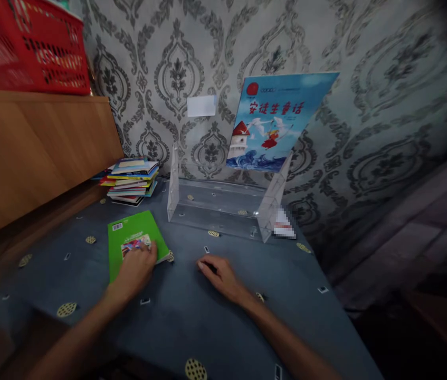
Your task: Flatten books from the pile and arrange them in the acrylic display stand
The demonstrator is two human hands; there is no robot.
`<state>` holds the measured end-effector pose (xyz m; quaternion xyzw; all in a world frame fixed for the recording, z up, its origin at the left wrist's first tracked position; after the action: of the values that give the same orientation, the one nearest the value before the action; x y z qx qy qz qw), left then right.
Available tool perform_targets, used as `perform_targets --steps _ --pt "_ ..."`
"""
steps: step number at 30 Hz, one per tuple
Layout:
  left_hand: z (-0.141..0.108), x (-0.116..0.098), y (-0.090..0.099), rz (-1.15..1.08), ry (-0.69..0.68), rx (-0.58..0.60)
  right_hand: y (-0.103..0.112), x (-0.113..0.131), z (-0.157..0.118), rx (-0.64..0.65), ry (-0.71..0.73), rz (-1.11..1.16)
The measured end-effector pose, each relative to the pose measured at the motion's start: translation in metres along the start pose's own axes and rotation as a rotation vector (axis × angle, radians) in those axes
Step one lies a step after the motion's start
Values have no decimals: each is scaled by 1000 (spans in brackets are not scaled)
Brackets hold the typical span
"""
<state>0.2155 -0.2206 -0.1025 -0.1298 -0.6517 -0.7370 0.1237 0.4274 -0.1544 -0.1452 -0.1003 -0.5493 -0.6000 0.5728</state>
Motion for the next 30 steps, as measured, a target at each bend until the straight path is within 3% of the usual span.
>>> perform_targets --steps 4,6,8,11,14,17,20,25,30 --pt "-17 -42 30 -156 -152 53 0 2 0 -26 33 20" --pt "-18 -46 39 -279 -227 72 1 3 0 -48 50 36" --pt "-9 -29 37 -341 -164 41 1 3 -1 -56 65 36" --pt "13 19 18 -267 66 -111 1 5 -2 -40 82 24" --pt "24 55 -15 -244 219 -15 1 9 -4 -25 122 -12" --pt "22 62 -29 -263 199 -17 0 12 -5 -26 157 -72" --pt "15 53 -22 -204 182 -61 2 7 -5 -80 133 -120" --pt "5 22 -2 -182 174 8 23 -10 0 -186 13 -262" --pt "1 -16 9 -214 98 60 41 12 3 -189 18 -386"
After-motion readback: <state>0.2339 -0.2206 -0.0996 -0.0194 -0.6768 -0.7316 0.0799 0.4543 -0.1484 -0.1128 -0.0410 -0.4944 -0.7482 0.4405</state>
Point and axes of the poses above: each hand's wrist, its own z-axis towards the middle knuckle, its own y-axis out of the back of the hand, x = y × z, the point moved 4 cm from there along z, towards the middle knuckle, and after that the axes turned 11 degrees about -x, right-handed, at the moved point
